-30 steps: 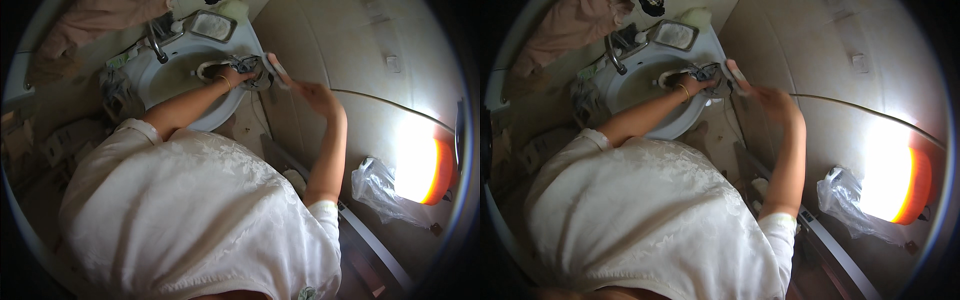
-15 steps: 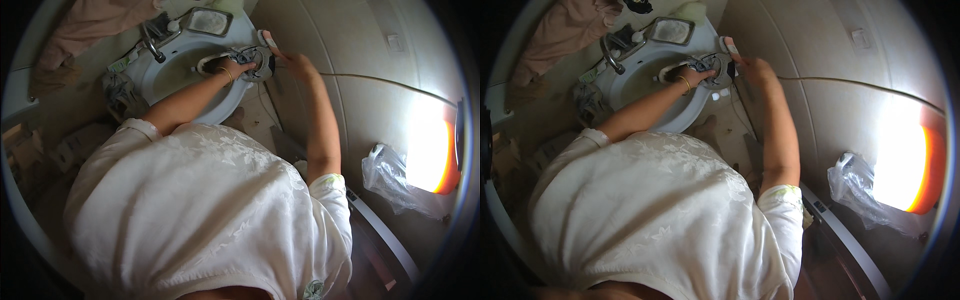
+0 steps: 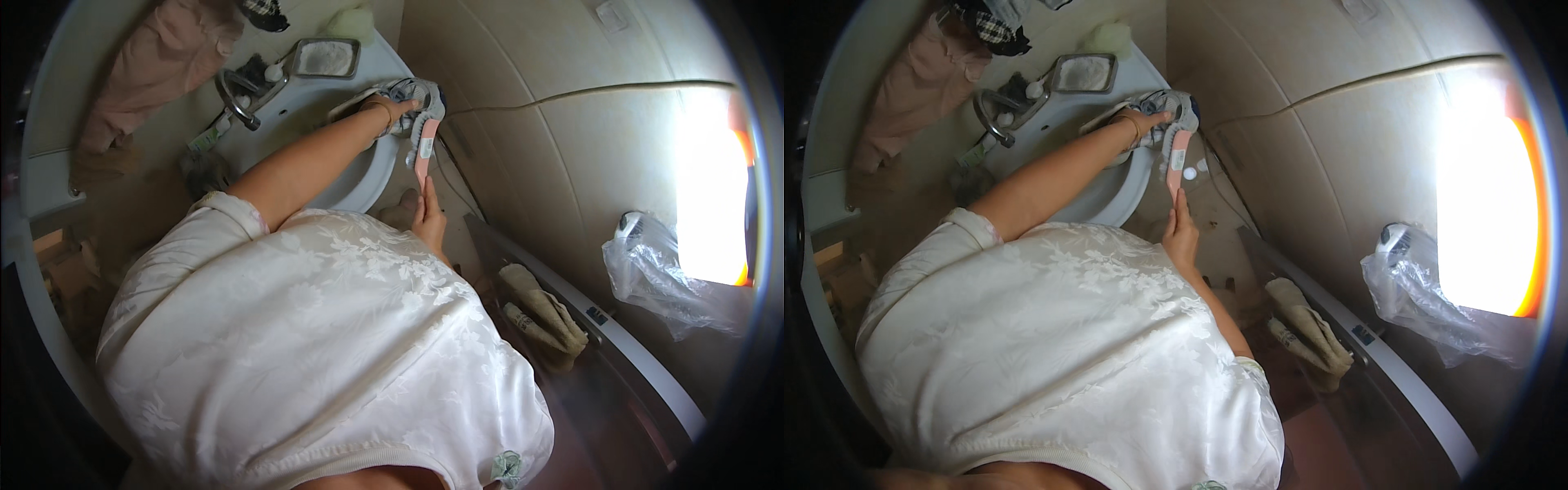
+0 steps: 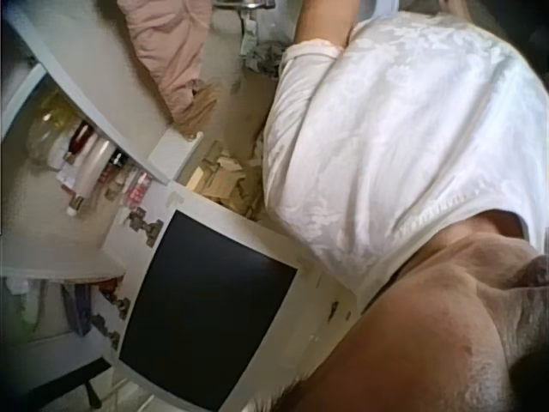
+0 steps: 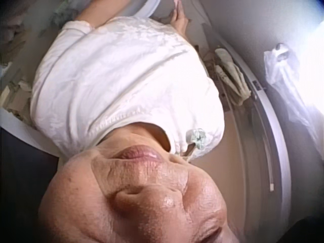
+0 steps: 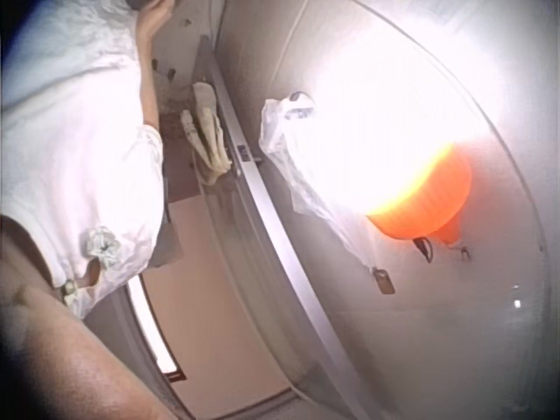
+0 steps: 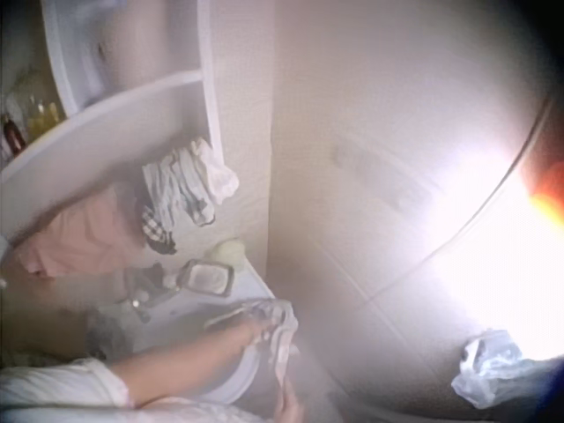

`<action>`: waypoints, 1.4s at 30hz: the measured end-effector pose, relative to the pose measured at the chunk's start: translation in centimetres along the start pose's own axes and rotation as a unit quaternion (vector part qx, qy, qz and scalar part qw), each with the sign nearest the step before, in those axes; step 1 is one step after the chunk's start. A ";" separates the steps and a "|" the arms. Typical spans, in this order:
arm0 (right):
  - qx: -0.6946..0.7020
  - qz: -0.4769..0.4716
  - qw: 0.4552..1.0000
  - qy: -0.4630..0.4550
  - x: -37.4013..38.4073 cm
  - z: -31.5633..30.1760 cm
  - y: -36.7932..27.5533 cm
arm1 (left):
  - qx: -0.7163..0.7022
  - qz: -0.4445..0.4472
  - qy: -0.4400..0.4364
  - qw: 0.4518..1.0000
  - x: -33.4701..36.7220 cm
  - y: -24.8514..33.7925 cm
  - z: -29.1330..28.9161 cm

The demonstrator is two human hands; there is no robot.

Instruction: The person cleans a shoe in a sink, scrubbing the sole and upper surfaces using a brush while turning the shoe by hand.

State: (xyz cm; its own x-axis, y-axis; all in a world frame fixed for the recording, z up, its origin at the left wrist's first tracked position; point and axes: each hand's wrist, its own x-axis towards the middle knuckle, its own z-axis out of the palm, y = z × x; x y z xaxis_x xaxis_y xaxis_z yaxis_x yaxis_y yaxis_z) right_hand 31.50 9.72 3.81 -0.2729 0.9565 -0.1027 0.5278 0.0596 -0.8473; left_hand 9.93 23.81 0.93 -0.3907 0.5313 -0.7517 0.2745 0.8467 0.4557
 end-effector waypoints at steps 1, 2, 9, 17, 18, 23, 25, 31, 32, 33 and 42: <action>0.015 -0.026 0.999 0.019 0.2 0.4 0.3 | -0.010 -0.005 -0.016 1.000 0.0 0.3 -0.3; 0.023 -0.028 0.999 0.022 0.5 0.7 0.7 | -0.021 0.010 -0.010 1.000 0.9 -0.1 -0.1; 0.042 0.039 0.998 0.031 2.7 3.0 0.9 | -0.051 -0.003 0.013 0.999 1.9 -0.5 0.8; 0.054 0.038 0.994 0.084 7.3 1.8 1.5 | 0.006 0.030 0.034 0.999 1.7 -0.5 1.2; 0.045 -0.034 0.991 0.121 4.5 3.6 3.6 | -0.007 0.036 0.036 0.999 1.7 0.1 0.9; 0.096 0.113 0.989 0.007 4.3 2.9 1.2 | 0.060 0.015 0.049 0.997 0.1 0.3 0.3; 0.072 0.020 0.994 0.076 8.8 1.4 1.9 | 0.029 0.030 0.056 0.998 0.6 0.8 0.8; 0.093 -0.017 0.991 0.091 3.1 4.1 4.7 | 0.059 0.026 0.063 0.996 1.2 1.0 0.4; 0.093 -0.019 0.992 0.086 3.3 4.2 4.2 | 0.070 0.023 0.090 0.993 0.7 0.6 0.3; 0.089 0.049 0.993 0.053 3.7 3.7 3.3 | 0.069 0.022 0.088 0.994 0.1 0.6 0.2; 0.033 0.022 0.999 0.032 6.2 -0.1 1.4 | 0.052 0.037 0.086 0.994 -0.2 0.6 -0.2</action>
State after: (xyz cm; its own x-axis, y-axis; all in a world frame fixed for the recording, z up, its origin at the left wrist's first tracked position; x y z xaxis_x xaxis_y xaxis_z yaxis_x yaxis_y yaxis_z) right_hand 30.64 15.79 2.10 -0.1982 0.9741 -0.1090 0.4842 0.0006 -0.8750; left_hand 9.94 24.25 1.43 -0.5081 0.5973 -0.6206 0.3940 0.8019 0.4492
